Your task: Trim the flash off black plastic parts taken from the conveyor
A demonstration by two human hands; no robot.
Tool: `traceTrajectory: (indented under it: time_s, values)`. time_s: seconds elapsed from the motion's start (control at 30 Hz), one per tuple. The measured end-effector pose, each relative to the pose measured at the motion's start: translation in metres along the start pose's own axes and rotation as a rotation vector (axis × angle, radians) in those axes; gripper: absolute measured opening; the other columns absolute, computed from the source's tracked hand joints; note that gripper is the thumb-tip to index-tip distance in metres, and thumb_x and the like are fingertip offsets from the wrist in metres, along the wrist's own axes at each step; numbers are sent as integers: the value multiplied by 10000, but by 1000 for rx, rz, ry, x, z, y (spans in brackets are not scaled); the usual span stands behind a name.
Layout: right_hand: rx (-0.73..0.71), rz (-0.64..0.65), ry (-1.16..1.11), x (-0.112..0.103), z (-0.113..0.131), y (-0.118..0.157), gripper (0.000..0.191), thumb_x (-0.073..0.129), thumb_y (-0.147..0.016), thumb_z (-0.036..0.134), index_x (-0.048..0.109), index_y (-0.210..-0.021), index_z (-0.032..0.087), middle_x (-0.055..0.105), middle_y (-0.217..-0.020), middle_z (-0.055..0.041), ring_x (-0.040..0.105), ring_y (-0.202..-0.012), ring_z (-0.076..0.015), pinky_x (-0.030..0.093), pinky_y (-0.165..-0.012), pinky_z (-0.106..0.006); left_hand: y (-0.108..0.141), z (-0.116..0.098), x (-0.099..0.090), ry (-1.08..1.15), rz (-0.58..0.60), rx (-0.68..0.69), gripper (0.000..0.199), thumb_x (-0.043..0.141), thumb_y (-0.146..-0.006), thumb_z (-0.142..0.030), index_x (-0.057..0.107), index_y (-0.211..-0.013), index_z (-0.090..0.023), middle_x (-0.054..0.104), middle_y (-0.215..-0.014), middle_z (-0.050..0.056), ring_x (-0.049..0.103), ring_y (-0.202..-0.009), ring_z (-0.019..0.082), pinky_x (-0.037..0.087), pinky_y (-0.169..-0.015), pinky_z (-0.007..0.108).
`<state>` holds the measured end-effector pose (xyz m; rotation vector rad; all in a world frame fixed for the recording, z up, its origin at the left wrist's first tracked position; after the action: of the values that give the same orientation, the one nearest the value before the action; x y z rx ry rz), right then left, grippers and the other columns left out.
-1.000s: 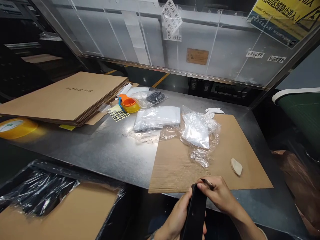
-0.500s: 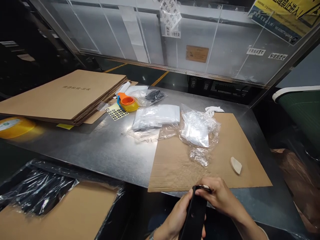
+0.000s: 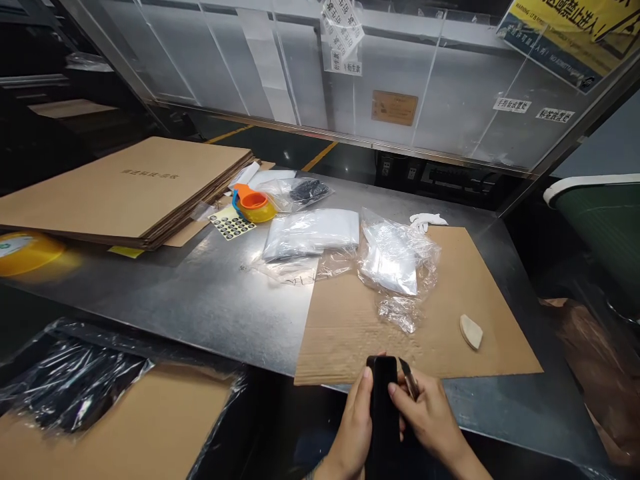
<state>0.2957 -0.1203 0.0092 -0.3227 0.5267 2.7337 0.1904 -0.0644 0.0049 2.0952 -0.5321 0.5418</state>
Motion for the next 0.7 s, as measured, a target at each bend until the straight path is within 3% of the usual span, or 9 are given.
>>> traceTrajectory:
  time_s: [0.13,0.3,0.43,0.5,0.57,0.7]
  values:
    - [4,-128,-36,1,0,-9,466,437,-852,543,403,-553,188,386,-469,49,382,-434,-78,258,-431,-214,8,2,4,-174,30,29,767,467,-750,-653,358,-1344,-180,623,-515,6,602,-447,178,436,-413,243]
    - [-18,-96,-58,0,0,-14,464,437,-855,542,445,-573,174,403,-508,43,370,-467,-76,279,-448,-210,10,-3,2,-176,35,3,747,466,-760,-640,355,-1349,-196,651,-574,21,574,-392,160,420,-381,241]
    - [-24,2,-78,4,0,-3,316,583,-780,484,585,-858,177,517,-642,30,459,-555,-103,376,-513,-209,5,-10,-1,-32,-28,25,519,549,-793,-496,534,-1208,-183,708,-805,73,649,-591,175,505,-529,263]
    - [-19,61,-130,7,1,6,387,648,-730,453,572,-1018,206,546,-729,18,497,-634,-127,422,-580,-228,2,-14,-2,15,-45,40,408,573,-794,-452,612,-1078,-162,710,-855,79,660,-669,181,514,-586,254]
    - [-17,133,-251,10,2,14,541,696,-690,424,514,-1163,234,558,-872,-13,522,-759,-155,445,-687,-264,-1,-16,-1,7,-38,-43,401,520,-814,-491,645,-935,-130,706,-742,82,640,-567,168,503,-522,248]
    - [-3,271,-558,9,4,27,701,747,-653,382,444,-1278,295,493,-1093,-41,492,-966,-192,401,-857,-317,-6,-13,0,-18,9,-273,607,335,-861,-568,634,-700,-64,632,-499,104,560,-388,133,465,-414,219]
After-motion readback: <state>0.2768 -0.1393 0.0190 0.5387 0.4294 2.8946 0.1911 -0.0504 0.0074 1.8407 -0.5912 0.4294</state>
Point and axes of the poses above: each hand's wrist, its own y-axis away from the middle knuckle, its own x-axis out of the palm, z = x × y, the point moved 2 cm from there along -y, towards the middle knuckle
